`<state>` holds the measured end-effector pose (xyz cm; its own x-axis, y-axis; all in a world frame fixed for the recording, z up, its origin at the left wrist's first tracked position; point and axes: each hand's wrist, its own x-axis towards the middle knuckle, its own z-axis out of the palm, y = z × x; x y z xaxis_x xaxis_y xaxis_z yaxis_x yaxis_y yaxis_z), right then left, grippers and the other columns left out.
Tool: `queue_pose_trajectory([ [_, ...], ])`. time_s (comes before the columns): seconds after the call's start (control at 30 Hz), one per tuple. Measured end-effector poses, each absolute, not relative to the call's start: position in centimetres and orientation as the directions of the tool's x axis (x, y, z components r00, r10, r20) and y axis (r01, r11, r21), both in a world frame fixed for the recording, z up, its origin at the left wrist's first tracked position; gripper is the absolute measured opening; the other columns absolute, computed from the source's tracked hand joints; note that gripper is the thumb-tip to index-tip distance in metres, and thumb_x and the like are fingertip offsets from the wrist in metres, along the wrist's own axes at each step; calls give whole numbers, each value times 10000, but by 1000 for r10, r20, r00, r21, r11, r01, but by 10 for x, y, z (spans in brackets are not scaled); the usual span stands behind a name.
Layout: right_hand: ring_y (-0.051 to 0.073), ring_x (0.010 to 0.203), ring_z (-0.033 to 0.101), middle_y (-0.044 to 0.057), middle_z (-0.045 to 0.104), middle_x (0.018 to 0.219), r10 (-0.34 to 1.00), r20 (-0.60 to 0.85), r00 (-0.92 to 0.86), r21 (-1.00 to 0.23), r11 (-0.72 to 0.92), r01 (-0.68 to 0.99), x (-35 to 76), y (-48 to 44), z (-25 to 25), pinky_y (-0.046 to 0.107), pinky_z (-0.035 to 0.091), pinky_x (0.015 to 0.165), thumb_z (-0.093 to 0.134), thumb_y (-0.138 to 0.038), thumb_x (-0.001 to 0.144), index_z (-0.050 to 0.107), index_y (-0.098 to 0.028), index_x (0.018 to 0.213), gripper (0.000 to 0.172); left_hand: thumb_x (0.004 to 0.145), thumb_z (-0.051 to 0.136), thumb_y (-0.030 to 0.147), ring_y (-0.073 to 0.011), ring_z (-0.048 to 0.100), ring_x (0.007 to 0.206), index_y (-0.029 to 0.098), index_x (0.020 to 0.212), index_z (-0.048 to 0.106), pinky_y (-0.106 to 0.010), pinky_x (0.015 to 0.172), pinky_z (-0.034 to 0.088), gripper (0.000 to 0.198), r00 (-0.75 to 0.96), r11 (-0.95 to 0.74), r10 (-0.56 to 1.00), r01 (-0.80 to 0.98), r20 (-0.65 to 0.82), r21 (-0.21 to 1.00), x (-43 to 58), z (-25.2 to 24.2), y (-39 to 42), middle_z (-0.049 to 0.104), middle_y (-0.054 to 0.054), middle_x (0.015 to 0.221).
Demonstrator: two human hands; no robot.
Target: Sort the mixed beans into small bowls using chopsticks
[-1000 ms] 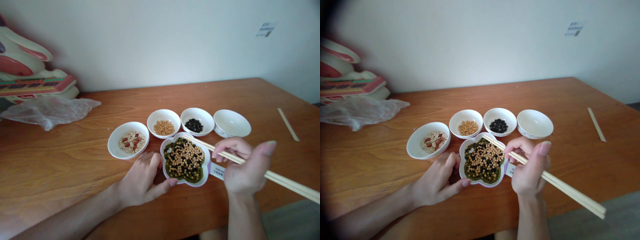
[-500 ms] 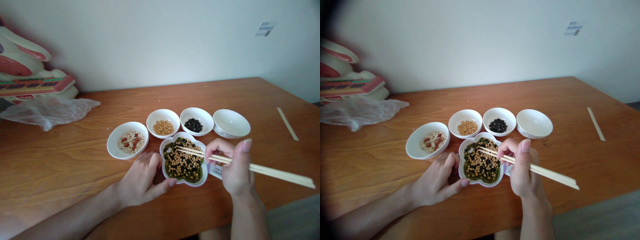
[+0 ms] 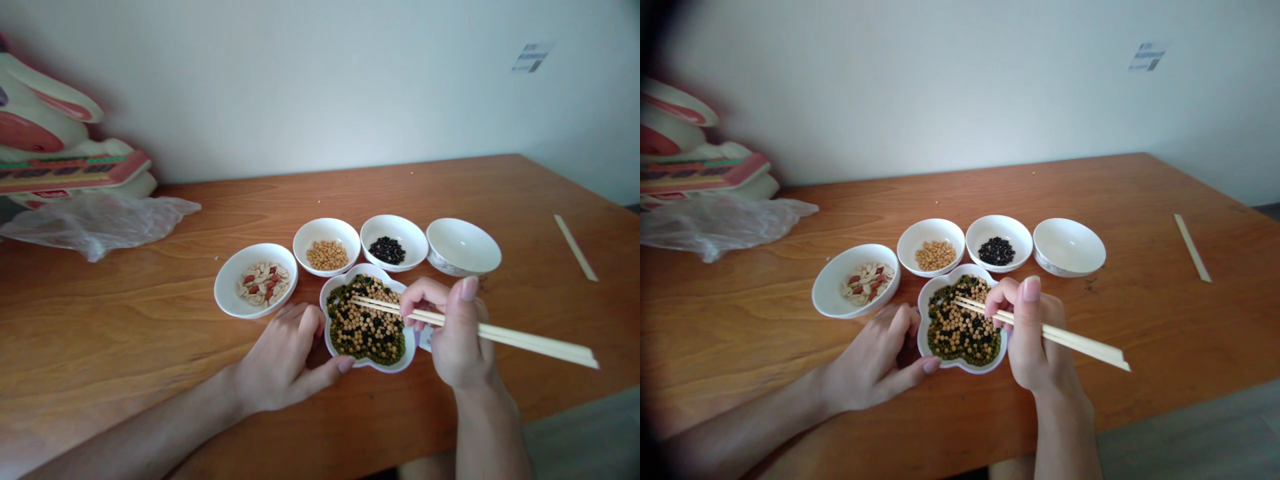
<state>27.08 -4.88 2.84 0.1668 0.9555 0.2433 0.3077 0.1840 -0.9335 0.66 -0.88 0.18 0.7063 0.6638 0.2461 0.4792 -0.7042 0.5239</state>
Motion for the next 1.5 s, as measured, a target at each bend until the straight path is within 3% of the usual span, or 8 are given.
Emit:
queue_pose_trajectory([
  [0.73, 159, 571, 553, 31, 608, 604, 962, 247, 121, -915, 190, 357, 267, -48, 27, 306, 388, 532, 127, -735, 1093, 658, -218, 692, 843, 1033, 631, 539, -222, 625, 733, 228, 975, 499, -367, 653, 523, 342, 705, -686, 676, 494, 215, 535, 9, 5, -9, 655, -41, 860],
  [1.07, 163, 542, 549, 39, 593, 568, 941, 286, 181, -919, 216, 330, 261, -49, 34, 307, 389, 498, 178, -752, 1084, 669, -217, 646, 849, 1036, 618, 554, -222, 624, 735, 232, 978, 490, -368, 653, 522, 351, 707, -683, 676, 496, 208, 536, 9, 4, -9, 651, -41, 859],
  [1.33, 210, 506, 605, 84, 619, 532, 846, 354, 398, -928, 265, 263, 265, -45, 36, 334, 436, 449, 167, -909, 968, 691, -226, 574, 947, 1030, 636, 535, -222, 635, 730, 235, 991, 491, -365, 658, 522, 336, 709, -696, 669, 490, 224, 525, 7, 5, -9, 658, -40, 864],
  [1.5, 217, 512, 614, 75, 604, 519, 725, 444, 527, -896, 357, 264, 252, -34, 37, 344, 447, 486, 233, -903, 964, 682, -238, 569, 894, 1020, 655, 526, -228, 654, 750, 231, 1016, 505, -362, 660, 526, 331, 698, -688, 676, 483, 236, 542, 6, 5, -9, 673, -42, 885],
])
